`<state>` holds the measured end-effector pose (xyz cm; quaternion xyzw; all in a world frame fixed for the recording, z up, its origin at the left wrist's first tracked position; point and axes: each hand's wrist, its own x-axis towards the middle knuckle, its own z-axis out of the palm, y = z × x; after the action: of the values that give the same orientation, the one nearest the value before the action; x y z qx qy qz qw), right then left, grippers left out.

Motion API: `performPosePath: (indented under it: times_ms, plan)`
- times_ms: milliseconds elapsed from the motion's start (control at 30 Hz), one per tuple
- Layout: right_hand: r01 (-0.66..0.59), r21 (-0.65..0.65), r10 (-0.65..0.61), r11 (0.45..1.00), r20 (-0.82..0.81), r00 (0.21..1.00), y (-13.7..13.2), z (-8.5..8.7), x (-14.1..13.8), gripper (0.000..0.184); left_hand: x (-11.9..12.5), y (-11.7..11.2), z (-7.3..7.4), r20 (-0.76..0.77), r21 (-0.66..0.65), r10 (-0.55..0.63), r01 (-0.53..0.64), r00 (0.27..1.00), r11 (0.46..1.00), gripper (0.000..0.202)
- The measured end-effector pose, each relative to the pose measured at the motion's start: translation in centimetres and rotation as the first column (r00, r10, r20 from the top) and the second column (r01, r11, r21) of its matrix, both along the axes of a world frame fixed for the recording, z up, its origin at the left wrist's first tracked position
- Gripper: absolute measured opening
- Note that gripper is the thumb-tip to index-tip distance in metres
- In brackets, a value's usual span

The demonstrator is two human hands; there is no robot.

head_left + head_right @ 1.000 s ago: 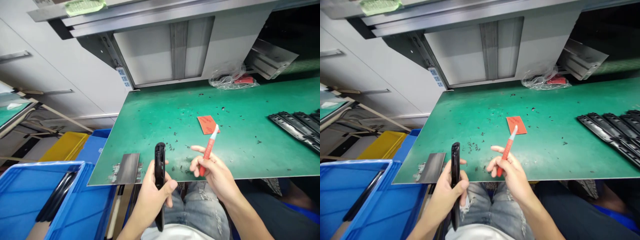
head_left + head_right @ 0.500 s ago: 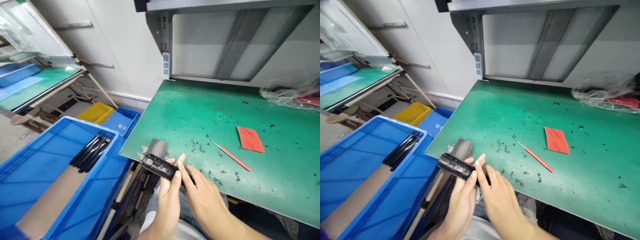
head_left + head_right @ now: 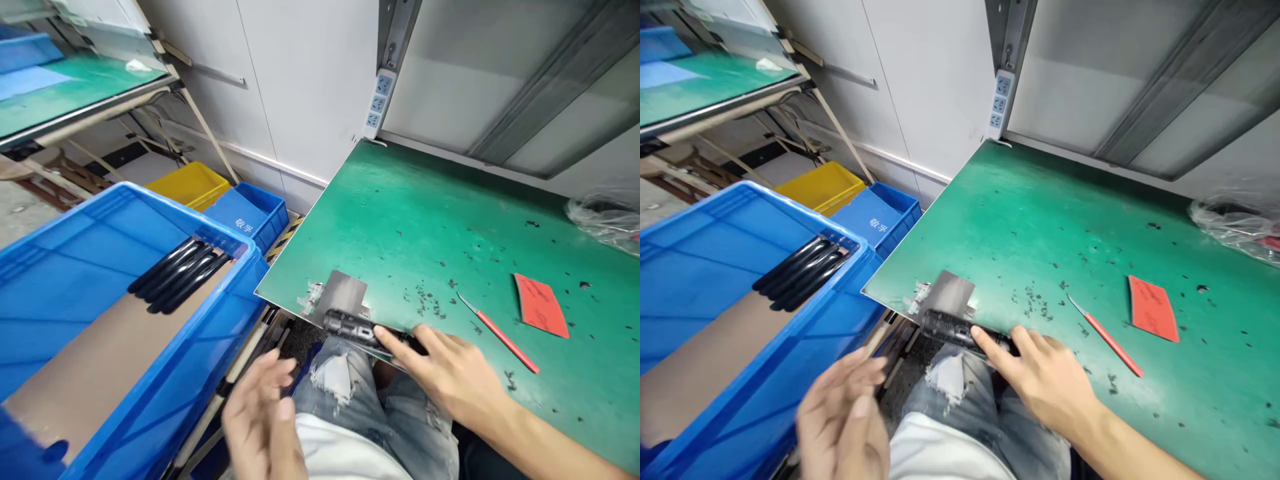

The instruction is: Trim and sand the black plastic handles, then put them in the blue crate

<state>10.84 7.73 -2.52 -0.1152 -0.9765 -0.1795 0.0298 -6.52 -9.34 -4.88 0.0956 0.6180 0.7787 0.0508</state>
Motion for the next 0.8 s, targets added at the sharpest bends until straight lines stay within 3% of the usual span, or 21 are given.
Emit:
performPosePath:
  times_ms: [67, 267, 400, 800]
  plan:
    - [0.103, -0.008, -0.103, 0.995, -0.04, 0.994, 1.2, 0.2, -0.3, 0.06, -0.8, -0.3, -0.1, -0.065, 0.04, 0.077, -0.074, 0.995, 0.996, 0.029]
    - [0.216, -0.21, -0.235, 0.954, -0.07, 0.97, 1.3, -0.8, -1.8, 0.064, -1.9, -0.5, -1.5, 0.01, 0.011, -0.176, 0.176, 0.984, 0.984, 0.025]
    - [0.194, -0.244, -0.218, 0.95, -0.076, 0.973, 0.1, -1.2, -1.7, 0.067, -1.7, -0.2, -2.0, 0.014, -0.004, -0.22, 0.22, 0.975, 0.976, 0.026]
    - [0.056, -0.306, -0.09, 0.95, -0.099, 0.991, -4.1, -0.9, -0.5, 0.068, -1.6, 1.1, -1.4, 0.031, -0.016, -0.209, 0.21, 0.977, 0.978, 0.025]
